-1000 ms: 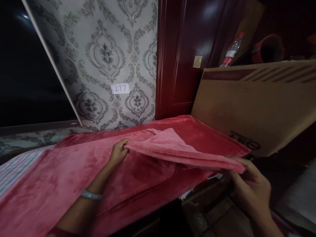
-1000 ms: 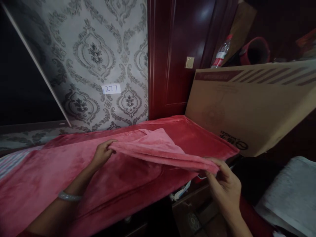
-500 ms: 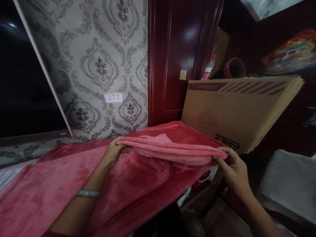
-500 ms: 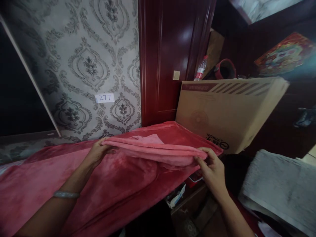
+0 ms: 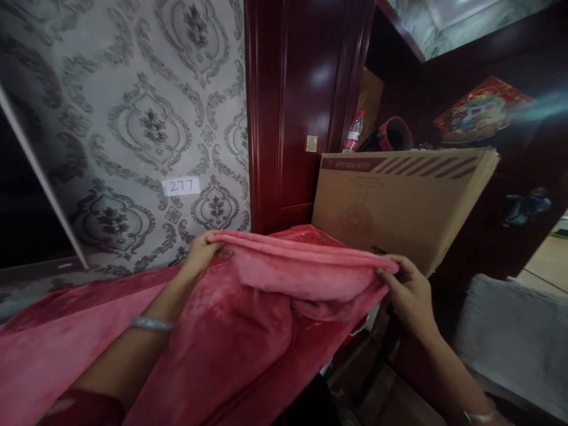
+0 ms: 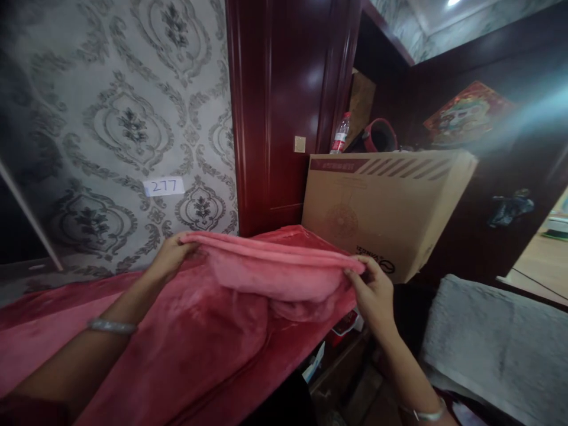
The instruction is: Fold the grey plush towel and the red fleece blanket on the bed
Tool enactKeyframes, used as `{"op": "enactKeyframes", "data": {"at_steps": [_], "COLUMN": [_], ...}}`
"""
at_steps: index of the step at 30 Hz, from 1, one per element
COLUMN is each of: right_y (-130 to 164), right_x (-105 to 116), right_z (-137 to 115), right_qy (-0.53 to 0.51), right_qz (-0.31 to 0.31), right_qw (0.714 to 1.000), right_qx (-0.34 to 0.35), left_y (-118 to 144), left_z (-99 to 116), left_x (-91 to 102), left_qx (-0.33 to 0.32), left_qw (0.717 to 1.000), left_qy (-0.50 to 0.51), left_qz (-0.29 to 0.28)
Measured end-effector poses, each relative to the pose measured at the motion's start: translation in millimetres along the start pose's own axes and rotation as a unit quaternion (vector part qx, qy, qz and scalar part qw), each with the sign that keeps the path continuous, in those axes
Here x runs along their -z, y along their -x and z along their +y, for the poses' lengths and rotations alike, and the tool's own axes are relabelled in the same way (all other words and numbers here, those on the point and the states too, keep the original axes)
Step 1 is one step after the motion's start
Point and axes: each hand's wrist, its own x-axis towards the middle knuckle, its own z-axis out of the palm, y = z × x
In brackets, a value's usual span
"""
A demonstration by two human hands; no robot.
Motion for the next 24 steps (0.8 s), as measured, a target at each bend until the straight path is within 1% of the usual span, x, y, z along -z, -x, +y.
{"op": "enactKeyframes", "data": {"at_steps": [2,5,8,10,13,16,20,22,24], "right_y": [-36,-100,-151,-169,-174,-164,-162,-169,-178], "right_x": [-11,-27,-35,-35,-30,-24,-19,-19,-21], "right_z": [7,31,62,83,110,135,163,178,194], "right_qy": [-0.016,-0.049,-0.048,-0.035,-0.013,0.008,0.02,0.032,0.046], "right_qz": [0.036,0.129,0.241,0.303,0.367,0.401,0.422,0.434,0.448], "right_qw": [0.999,0.989,0.967,0.951,0.929,0.916,0.906,0.9,0.893], "right_qx": [-0.02,-0.056,-0.062,-0.056,-0.034,0.002,0.036,0.033,0.023], "left_y": [-35,-91,-140,-166,-192,-207,-217,-222,-227], "left_z": [16,36,40,33,19,4,-20,-37,-58], "left_x": [-30.9,-93.6,-163.5,-207.0,-261.9,-303.7,-344.8,-359.8,-370.0], "left_qx": [-0.014,-0.048,-0.095,-0.128,-0.178,-0.233,-0.289,-0.309,-0.327], "left_qw": [0.999,0.997,0.992,0.99,0.983,0.97,0.948,0.937,0.924], "left_qy": [0.031,0.056,0.049,0.029,-0.004,-0.044,-0.097,-0.121,-0.15], "left_qz": [-0.012,-0.038,-0.065,-0.06,-0.05,-0.06,-0.095,-0.11,-0.129]}}
